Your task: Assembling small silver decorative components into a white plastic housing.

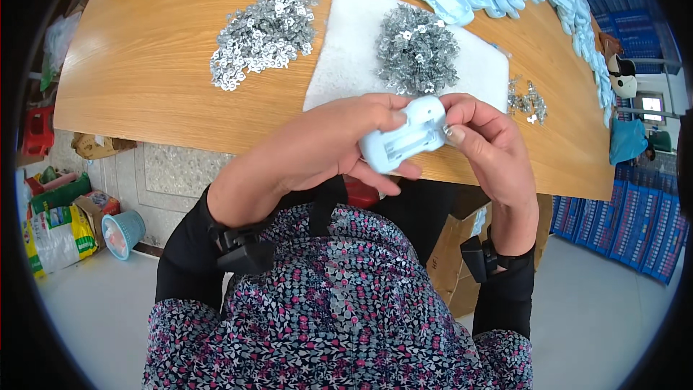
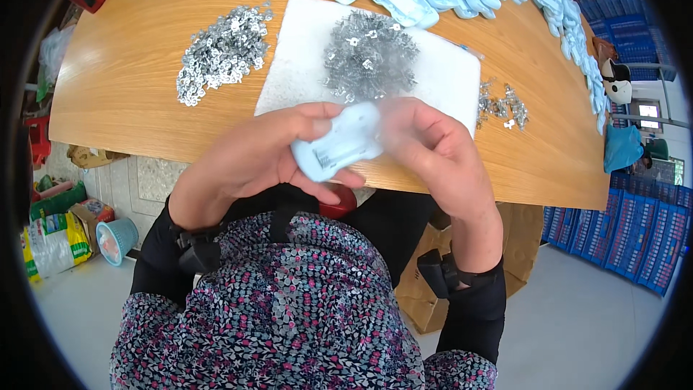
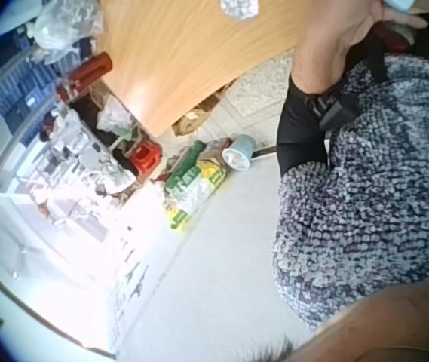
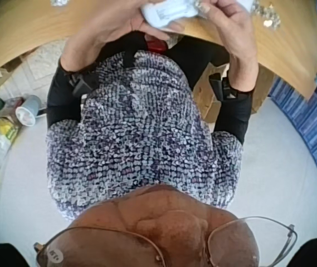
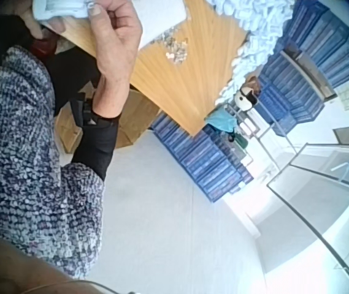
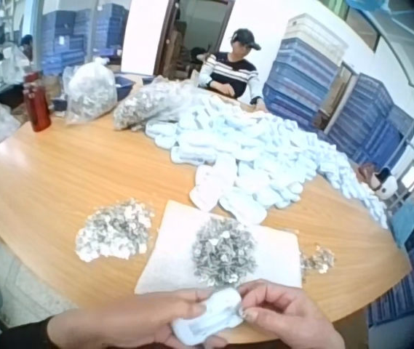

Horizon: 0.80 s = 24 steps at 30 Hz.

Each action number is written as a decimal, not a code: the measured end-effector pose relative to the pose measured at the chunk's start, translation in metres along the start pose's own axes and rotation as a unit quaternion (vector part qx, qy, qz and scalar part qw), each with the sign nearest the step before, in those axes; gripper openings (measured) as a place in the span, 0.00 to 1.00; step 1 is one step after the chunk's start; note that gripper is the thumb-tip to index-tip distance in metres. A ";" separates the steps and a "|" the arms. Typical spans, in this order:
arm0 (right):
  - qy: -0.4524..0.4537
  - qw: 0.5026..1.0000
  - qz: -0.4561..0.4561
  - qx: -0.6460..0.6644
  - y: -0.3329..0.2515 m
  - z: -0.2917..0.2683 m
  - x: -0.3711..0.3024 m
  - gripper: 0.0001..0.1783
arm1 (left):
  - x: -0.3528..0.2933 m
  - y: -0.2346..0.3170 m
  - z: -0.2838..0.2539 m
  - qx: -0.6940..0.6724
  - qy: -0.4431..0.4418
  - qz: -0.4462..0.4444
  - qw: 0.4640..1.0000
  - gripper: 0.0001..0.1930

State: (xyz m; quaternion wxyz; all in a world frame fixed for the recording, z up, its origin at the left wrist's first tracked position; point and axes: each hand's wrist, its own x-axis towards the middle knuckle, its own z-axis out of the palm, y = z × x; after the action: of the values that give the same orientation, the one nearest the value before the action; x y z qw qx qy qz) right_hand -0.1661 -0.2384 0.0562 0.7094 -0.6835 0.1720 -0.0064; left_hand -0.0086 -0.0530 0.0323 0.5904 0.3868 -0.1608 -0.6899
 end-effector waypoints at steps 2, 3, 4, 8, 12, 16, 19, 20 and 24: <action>-0.008 1.000 0.001 -0.010 -0.003 0.001 -0.005 0.14 | 0.007 0.000 -0.004 0.008 -0.042 -0.041 0.998 0.30; -0.008 1.000 -0.001 -0.012 -0.003 0.004 -0.006 0.15 | 0.009 -0.002 -0.005 0.012 -0.061 -0.061 0.996 0.30; -0.008 1.000 -0.002 -0.014 -0.002 0.007 -0.007 0.15 | 0.010 -0.004 -0.004 -0.007 -0.055 -0.050 0.997 0.30; 0.066 0.996 -0.037 -0.047 0.002 0.017 -0.004 0.14 | 0.014 -0.015 -0.002 -0.085 -0.036 -0.014 0.996 0.28; 0.095 0.985 -0.082 -0.117 0.010 0.022 -0.002 0.13 | 0.017 -0.022 0.001 -0.112 -0.024 -0.004 0.993 0.27; 0.130 0.967 -0.055 -0.211 0.003 0.030 -0.003 0.12 | 0.016 -0.029 0.002 -0.102 -0.010 0.000 0.995 0.28; 0.154 0.935 -0.064 -0.312 -0.001 0.039 -0.004 0.05 | 0.017 -0.034 0.004 -0.081 -0.005 0.018 0.997 0.29; 0.150 0.899 -0.105 -0.398 -0.003 0.041 -0.003 0.05 | 0.017 -0.036 0.005 -0.065 0.001 0.023 0.998 0.29; 0.128 0.793 -0.172 -0.570 -0.006 0.046 -0.001 0.05 | 0.019 -0.038 0.007 -0.026 0.027 0.026 0.999 0.29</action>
State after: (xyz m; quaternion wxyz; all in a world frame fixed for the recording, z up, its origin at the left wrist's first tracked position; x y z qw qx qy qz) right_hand -0.1545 -0.1941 0.0625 0.1504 -0.9752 0.1132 -0.1167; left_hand -0.0399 -0.0632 0.0043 0.6225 0.3851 -0.1367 -0.6674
